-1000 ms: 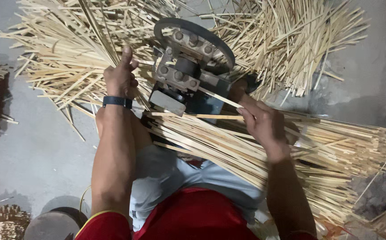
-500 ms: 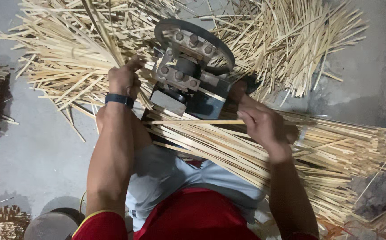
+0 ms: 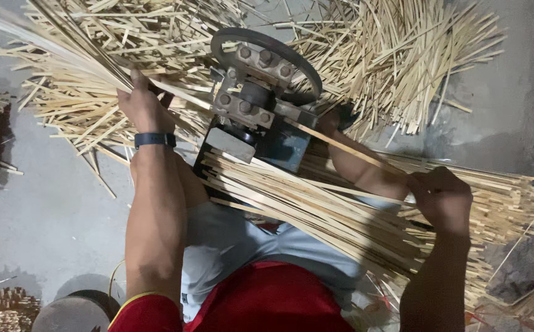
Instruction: The person sits on the floor and uses a bench grinder to sharpen the ends of thin wooden sticks. They feed each stick into the grinding wheel one at a time, then place the sharpened sticks into a bundle.
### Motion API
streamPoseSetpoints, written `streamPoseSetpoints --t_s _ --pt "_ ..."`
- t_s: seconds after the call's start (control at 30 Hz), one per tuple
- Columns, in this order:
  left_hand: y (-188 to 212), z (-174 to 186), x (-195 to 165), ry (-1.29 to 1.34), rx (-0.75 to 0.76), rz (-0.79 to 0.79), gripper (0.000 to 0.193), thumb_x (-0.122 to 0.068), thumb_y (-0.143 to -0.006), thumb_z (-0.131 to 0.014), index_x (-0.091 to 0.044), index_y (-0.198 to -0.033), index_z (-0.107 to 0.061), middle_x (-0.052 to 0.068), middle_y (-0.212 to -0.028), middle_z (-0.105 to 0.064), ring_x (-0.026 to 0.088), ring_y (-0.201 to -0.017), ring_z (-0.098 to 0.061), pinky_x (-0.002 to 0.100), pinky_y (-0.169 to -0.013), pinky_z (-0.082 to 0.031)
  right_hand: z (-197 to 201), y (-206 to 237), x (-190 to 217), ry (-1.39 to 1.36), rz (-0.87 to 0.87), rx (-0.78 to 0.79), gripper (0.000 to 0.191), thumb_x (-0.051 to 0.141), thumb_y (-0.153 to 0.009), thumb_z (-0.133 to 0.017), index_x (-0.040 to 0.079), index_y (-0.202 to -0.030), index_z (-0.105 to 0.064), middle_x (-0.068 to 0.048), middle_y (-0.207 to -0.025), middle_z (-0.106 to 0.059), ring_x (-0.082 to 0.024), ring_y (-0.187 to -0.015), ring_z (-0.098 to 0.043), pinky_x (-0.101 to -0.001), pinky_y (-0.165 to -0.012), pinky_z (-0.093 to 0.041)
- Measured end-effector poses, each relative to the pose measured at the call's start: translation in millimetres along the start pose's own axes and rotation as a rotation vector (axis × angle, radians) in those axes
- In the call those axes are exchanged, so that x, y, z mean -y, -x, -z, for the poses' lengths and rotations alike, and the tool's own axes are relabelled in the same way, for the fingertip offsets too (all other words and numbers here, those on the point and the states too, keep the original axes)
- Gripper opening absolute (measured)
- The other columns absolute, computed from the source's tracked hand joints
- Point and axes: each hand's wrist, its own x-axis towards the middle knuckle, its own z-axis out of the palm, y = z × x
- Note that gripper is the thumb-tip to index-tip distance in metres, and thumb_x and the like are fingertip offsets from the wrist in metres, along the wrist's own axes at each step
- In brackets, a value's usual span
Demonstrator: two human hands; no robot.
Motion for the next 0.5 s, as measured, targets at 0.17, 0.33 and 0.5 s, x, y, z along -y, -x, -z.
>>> streamPoseSetpoints --t_s 0.17,0.33,0.5 --pt "-2 4 4 0.122 0.192 -0.094 0.023 -0.021 -0.110 -0.067 0.001 -0.111 -0.061 0.006 -0.082 -0.063 0.017 -0.066 -0.059 0.031 -0.055 -0.050 6 -9 13 -0.050 0.013 -0.051 0.012 0.018 -0.094 -0.082 0.008 -0.095 -0.077 -0.007 -0.085 -0.070 -0.019 -0.073 -0.067 -0.0306 -0.066 -0.052" --pt "-6 19 -8 0.302 0.391 0.187 0.033 -0.034 -0.108 -0.055 -0.006 -0.122 -0.063 -0.003 -0.068 -0.050 0.009 -0.056 -0.042 0.025 -0.048 -0.032 15 -9 22 0.003 -0.161 0.117 0.018 0.029 -0.091 -0.080 0.012 -0.093 -0.080 -0.008 -0.083 -0.071 -0.021 -0.069 -0.067 -0.0354 -0.063 -0.052" --pt "1 17 -10 0.315 0.478 0.228 0.032 -0.035 -0.111 -0.055 -0.008 -0.124 -0.064 -0.006 -0.065 -0.039 0.008 -0.056 -0.035 0.025 -0.049 -0.027 -40 -25 65 0.079 -0.128 0.143 0.033 0.044 -0.095 -0.072 0.011 -0.096 -0.077 -0.013 -0.087 -0.072 -0.029 -0.076 -0.070 -0.0401 -0.070 -0.055"
